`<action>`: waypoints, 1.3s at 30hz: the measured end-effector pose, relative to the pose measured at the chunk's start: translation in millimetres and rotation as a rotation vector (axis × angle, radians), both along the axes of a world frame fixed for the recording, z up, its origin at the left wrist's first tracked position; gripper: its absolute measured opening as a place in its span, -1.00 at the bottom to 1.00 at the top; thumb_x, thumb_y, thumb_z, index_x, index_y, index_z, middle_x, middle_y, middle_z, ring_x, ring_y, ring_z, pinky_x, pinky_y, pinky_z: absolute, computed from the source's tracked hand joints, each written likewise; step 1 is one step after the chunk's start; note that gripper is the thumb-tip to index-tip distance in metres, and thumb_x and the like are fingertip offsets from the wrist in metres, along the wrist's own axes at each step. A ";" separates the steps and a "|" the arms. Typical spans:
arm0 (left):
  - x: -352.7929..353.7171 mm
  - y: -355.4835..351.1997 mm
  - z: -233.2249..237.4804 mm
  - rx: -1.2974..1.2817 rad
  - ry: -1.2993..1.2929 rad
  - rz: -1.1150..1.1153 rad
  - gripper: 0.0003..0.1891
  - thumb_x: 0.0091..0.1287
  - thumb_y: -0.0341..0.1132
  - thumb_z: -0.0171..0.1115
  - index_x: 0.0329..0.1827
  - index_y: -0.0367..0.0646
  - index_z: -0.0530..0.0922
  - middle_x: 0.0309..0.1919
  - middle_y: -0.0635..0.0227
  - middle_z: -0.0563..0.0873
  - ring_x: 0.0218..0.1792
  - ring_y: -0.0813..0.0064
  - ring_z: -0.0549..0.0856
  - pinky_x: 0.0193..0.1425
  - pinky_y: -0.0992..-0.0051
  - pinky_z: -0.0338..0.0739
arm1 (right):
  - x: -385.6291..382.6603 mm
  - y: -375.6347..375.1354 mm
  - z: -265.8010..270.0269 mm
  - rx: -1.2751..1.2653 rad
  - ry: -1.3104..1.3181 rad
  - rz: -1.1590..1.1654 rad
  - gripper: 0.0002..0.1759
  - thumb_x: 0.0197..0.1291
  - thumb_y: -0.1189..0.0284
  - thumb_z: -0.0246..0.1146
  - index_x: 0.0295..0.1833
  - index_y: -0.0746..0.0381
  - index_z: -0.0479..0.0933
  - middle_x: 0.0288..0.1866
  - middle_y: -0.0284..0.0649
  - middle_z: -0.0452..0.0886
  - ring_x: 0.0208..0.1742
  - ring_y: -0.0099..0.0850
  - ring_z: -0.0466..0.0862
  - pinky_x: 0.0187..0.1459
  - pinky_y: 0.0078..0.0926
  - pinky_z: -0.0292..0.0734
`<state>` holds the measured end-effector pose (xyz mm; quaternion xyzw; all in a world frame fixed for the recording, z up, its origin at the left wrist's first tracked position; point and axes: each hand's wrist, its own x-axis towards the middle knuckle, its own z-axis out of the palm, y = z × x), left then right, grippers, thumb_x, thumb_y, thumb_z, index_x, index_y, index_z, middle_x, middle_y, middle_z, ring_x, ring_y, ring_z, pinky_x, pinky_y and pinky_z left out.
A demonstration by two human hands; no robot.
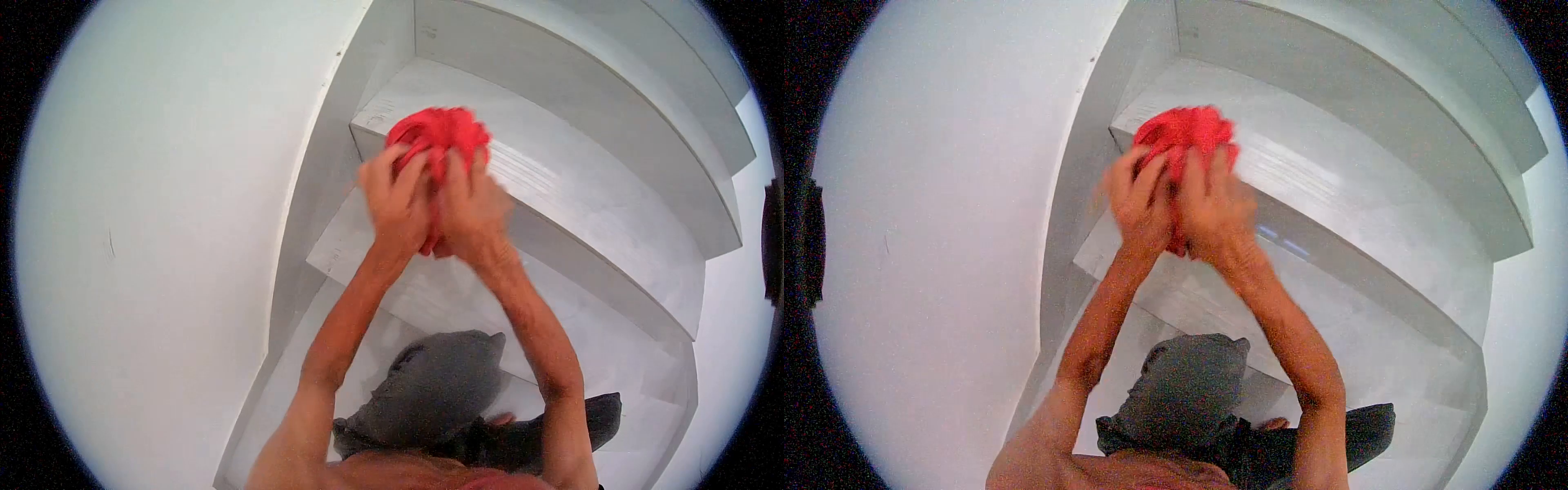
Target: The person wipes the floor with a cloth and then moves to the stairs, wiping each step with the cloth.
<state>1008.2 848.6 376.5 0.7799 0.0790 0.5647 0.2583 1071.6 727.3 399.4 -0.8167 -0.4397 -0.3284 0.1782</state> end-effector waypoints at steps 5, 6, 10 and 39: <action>102.5 -11.9 2.8 0.136 0.262 -0.202 -0.70 0.36 -0.33 0.33 0.13 -0.09 0.72 0.16 0.18 0.64 0.17 0.05 0.56 0.29 0.04 0.42 | 75.2 -22.3 2.3 -0.121 0.138 -0.292 -0.37 0.15 0.39 0.39 0.32 0.26 0.36 0.14 0.13 0.59 -0.10 -0.02 0.78 -0.26 -0.13 0.73; 111.3 -12.8 -4.4 0.183 0.367 -0.228 -0.69 0.37 -0.29 0.32 0.16 -0.08 0.71 0.17 0.18 0.64 0.17 0.04 0.56 0.30 0.02 0.42 | 89.6 -28.3 -10.6 -0.202 0.214 -0.324 -0.37 0.14 0.39 0.40 0.31 0.27 0.37 0.13 0.11 0.60 -0.08 -0.03 0.78 -0.25 -0.13 0.74; 110.3 -14.1 -5.8 0.187 0.366 -0.227 -0.63 0.44 -0.21 0.23 0.24 -0.14 0.66 0.32 0.08 0.58 0.32 -0.09 0.52 0.41 -0.03 0.38 | 93.3 -23.8 -2.8 -0.285 0.354 -0.365 -0.41 0.14 0.39 0.41 0.26 0.30 0.41 0.10 0.08 0.60 0.01 0.00 0.76 -0.19 -0.10 0.73; 111.0 134.5 -1.8 0.099 0.542 -0.047 -0.54 0.61 -0.14 0.03 0.43 -0.20 0.56 0.49 0.01 0.50 0.47 0.00 0.50 0.54 0.20 0.38 | 105.4 121.0 11.8 -0.076 0.297 0.027 -0.70 0.04 0.49 0.44 -0.10 0.39 0.66 -0.23 0.05 0.70 -0.04 -0.09 0.74 -0.40 -0.19 0.71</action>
